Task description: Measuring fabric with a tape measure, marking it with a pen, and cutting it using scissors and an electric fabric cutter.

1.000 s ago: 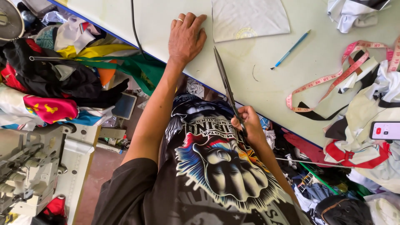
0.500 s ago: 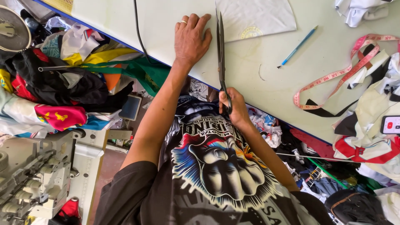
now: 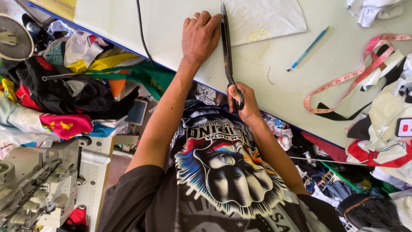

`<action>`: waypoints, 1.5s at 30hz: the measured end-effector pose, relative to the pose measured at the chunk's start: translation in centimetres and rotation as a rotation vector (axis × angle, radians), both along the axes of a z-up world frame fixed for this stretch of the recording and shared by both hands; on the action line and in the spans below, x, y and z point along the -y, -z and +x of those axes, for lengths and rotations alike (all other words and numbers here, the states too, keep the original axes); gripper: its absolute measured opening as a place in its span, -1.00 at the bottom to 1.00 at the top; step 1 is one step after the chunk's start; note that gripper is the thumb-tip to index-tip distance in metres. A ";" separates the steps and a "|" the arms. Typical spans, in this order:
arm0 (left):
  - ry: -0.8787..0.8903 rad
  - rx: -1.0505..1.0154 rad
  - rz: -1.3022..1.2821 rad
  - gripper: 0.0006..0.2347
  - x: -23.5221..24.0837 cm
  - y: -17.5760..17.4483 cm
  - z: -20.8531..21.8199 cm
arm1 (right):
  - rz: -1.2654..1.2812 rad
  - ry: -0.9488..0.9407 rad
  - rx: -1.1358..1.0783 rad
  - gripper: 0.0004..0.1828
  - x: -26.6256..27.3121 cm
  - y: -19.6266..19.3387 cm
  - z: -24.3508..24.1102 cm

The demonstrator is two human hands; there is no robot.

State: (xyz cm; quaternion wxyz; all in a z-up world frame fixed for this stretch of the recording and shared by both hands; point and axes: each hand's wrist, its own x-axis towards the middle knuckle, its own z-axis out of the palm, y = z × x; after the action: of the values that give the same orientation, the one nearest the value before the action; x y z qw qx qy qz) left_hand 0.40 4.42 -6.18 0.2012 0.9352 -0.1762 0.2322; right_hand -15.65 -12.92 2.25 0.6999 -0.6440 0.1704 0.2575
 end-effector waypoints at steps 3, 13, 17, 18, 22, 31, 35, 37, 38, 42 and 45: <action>-0.003 -0.030 0.010 -0.87 0.0 -0.1 -0.1 | 0.062 0.003 -0.010 -0.25 0.5 0.5 -0.4; -0.004 -0.012 0.020 -0.90 0.1 -0.7 0.0 | 0.318 0.060 -0.131 -0.27 2.6 2.8 -2.3; -0.009 -0.041 0.026 -0.86 0.1 -0.7 0.1 | 0.308 0.074 -0.141 -0.29 2.4 2.8 -1.2; -0.008 -0.039 0.025 -0.86 0.2 -0.7 0.1 | 0.307 0.075 -0.140 -0.29 2.4 2.8 -1.0; -0.025 -0.025 0.017 -0.87 0.3 -0.8 0.2 | 0.227 0.072 -0.142 -0.30 1.9 2.1 -0.2; -0.019 -0.089 -0.027 -0.85 0.2 -0.4 0.2 | -0.050 0.014 -0.079 -0.51 1.6 1.6 0.1; -0.034 -0.168 -0.058 -0.82 0.3 -0.2 0.2 | -0.028 0.003 -0.094 -0.47 1.6 1.8 0.1; -0.029 -0.186 -0.062 -0.80 0.2 -0.2 0.3 | -0.044 -0.023 -0.063 -0.39 1.2 0.4 0.8; -0.025 -0.207 -0.066 -0.79 0.2 -0.2 0.2 | -0.060 -0.050 -0.034 -0.32 1.0 -0.3 1.2; -0.020 -0.217 -0.086 -0.79 0.1 -0.5 0.2 | 0.006 0.025 -0.092 -0.46 1.6 0.3 1.4; -0.005 -0.222 -0.114 -0.79 0.0 -0.5 0.3 | -0.131 -0.061 -0.096 -0.47 2.3 -0.7 1.1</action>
State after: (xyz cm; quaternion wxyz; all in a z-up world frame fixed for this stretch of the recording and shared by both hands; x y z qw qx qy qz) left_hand 0.72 4.39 -5.64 0.2717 0.9426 -0.1372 0.1372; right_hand -14.50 -15.22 2.92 0.6391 -0.6802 0.2005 0.2978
